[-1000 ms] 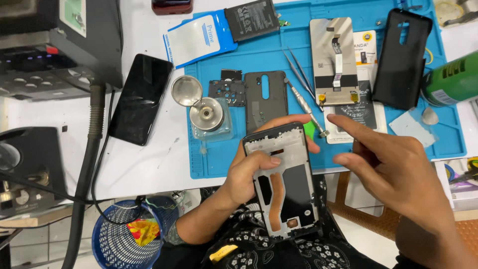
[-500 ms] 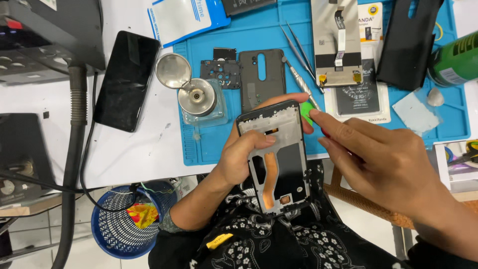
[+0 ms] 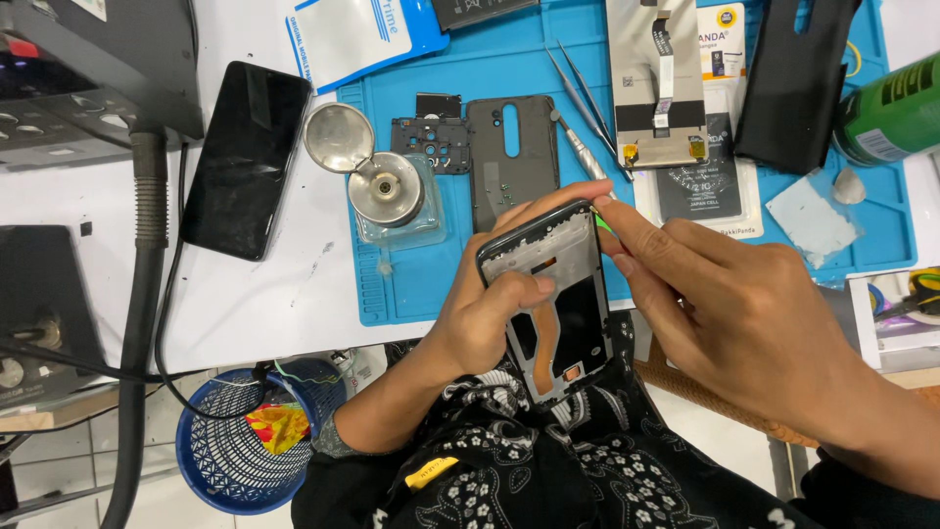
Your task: The person disassembles a smartphone by removing the battery and peeling off adhesive strips from the internal frame. They use a spray can to apply a substance to the device and handle various internal components on a blue workbench.
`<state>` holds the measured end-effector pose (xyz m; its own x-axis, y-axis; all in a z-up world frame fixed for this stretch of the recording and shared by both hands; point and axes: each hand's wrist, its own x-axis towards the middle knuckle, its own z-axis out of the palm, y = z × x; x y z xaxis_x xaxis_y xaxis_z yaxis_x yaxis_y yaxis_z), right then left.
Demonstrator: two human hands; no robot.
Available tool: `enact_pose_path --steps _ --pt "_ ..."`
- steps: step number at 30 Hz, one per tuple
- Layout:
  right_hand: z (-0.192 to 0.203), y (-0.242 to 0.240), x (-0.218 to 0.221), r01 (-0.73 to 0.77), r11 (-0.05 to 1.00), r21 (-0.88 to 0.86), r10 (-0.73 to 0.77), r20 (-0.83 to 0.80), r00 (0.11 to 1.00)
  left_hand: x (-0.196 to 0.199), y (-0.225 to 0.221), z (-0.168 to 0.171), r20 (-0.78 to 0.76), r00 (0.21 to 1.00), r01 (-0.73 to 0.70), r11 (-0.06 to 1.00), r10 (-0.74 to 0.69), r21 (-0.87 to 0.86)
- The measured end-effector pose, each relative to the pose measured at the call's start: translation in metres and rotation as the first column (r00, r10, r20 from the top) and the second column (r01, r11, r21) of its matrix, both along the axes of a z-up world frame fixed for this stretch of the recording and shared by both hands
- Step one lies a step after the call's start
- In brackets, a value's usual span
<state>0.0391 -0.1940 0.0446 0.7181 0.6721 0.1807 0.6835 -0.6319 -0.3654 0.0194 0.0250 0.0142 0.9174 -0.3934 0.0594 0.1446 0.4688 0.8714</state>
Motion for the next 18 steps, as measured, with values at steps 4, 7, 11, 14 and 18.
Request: enact_pose_path --steps 4,7,11,14,18 --pt "0.005 0.0 -0.001 0.001 1.0 0.005 0.0 -0.047 0.999 -0.001 -0.001 -0.011 0.257 0.96 -0.19 0.931 0.11 0.311" --pt "0.01 0.001 -0.003 0.022 1.0 -0.005 -0.023 -0.08 0.997 -0.003 -0.002 -0.008 0.261 0.96 -0.19 0.918 0.1 0.348" --pt "0.019 0.001 -0.007 0.043 0.999 0.01 -0.042 -0.096 0.995 -0.005 -0.001 -0.008 0.316 0.945 -0.21 0.903 0.089 0.374" --pt "0.024 0.001 -0.009 0.058 0.998 0.019 -0.055 -0.148 0.987 -0.008 -0.006 -0.008 0.25 0.963 -0.157 0.964 0.101 0.216" --pt "0.026 0.0 -0.008 0.04 0.998 0.045 -0.03 -0.2 0.979 -0.007 -0.008 -0.005 0.26 0.958 -0.187 0.954 0.123 0.235"
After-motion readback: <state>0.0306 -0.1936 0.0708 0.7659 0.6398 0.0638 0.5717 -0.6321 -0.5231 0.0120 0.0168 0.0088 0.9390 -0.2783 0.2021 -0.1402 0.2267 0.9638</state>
